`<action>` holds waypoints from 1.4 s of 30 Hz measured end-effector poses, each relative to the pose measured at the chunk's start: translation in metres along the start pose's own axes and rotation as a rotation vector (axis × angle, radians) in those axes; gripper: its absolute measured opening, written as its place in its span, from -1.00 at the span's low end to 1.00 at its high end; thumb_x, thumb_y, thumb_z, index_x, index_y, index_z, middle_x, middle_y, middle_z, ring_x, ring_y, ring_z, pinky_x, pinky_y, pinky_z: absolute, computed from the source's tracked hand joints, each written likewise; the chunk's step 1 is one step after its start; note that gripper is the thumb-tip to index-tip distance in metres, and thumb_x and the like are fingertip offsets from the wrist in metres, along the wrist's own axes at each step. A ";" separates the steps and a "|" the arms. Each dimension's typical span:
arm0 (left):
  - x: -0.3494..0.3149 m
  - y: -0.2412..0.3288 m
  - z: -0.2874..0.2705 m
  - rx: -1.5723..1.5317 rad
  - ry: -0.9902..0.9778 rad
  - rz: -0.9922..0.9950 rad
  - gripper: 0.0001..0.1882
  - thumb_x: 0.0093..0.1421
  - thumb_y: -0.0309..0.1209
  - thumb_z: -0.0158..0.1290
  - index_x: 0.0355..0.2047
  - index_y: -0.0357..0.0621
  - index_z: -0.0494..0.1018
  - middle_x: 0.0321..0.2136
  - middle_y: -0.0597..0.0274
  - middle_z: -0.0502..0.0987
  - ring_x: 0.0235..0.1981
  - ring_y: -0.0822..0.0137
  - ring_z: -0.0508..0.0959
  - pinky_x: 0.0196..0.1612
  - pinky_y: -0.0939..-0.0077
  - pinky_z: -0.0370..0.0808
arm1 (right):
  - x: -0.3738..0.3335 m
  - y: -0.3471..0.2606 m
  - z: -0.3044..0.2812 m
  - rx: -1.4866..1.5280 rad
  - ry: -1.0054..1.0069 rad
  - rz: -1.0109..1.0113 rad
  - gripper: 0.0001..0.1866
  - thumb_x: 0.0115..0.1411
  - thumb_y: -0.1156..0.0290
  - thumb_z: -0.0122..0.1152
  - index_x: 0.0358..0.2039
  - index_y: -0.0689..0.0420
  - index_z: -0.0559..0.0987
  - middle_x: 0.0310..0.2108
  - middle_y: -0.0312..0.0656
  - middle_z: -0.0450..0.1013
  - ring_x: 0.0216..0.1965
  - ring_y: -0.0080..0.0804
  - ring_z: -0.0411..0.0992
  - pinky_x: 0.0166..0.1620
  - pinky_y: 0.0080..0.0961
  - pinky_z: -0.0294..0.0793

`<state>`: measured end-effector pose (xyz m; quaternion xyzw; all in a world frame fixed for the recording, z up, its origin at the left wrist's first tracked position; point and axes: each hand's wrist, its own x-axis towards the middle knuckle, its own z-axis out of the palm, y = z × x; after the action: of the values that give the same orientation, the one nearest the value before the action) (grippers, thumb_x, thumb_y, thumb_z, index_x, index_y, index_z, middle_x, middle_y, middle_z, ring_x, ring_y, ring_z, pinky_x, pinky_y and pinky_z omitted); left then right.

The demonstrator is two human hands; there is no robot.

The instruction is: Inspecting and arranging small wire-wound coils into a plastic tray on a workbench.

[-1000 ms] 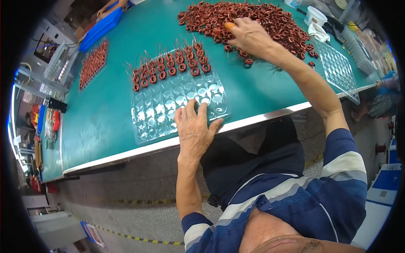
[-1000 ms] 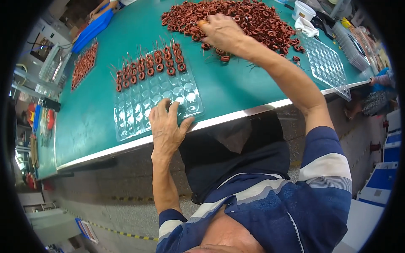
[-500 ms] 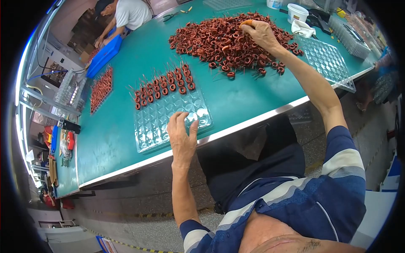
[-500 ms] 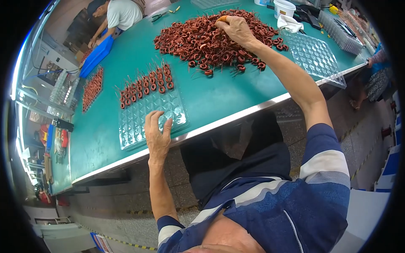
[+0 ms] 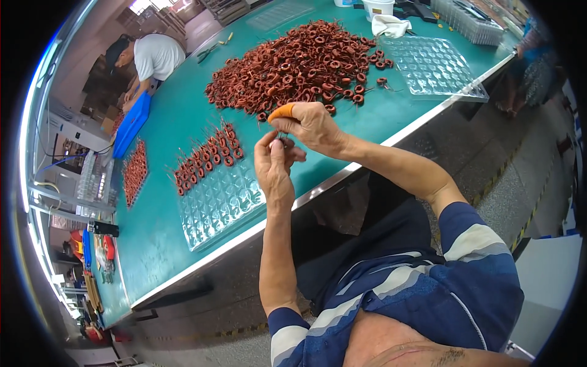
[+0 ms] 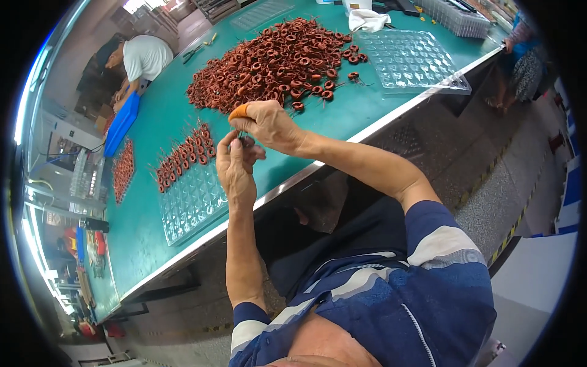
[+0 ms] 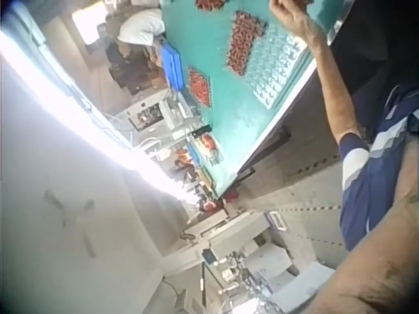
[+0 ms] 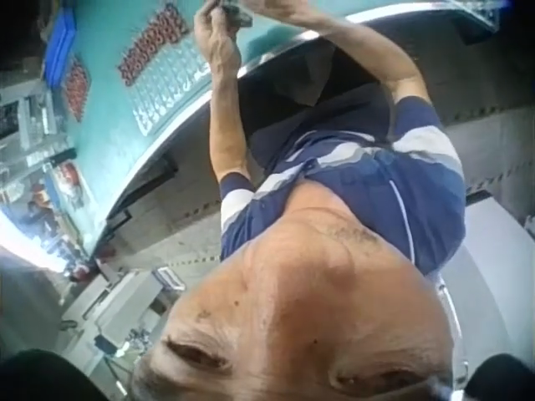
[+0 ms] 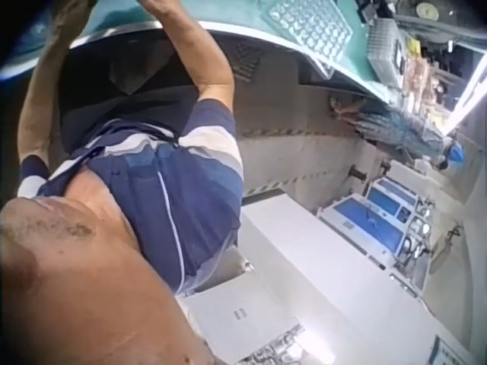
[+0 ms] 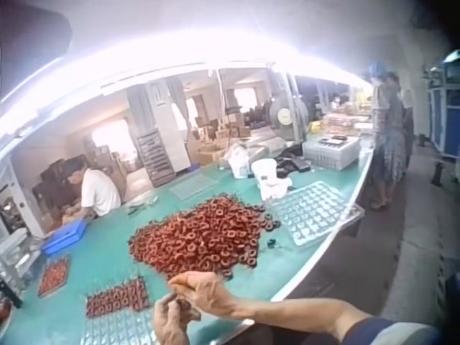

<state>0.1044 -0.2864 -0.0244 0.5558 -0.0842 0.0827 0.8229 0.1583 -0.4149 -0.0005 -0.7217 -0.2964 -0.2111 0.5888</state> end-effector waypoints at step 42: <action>-0.037 0.028 -0.035 0.259 -0.091 -0.197 -0.68 0.37 -0.27 -0.13 -0.15 -0.35 0.34 -0.56 0.26 0.42 -0.61 0.47 0.44 -0.55 0.61 0.36 | -0.051 0.003 0.012 0.639 -0.043 0.611 -0.67 0.20 0.15 0.25 -0.37 0.20 0.51 -0.63 -0.36 0.39 -0.65 -0.70 0.31 -0.62 -0.79 0.24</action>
<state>0.0636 -0.2452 -0.0211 0.6659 -0.0552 -0.0138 0.7438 0.1228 -0.4131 -0.0386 -0.5621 -0.1318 0.0899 0.8115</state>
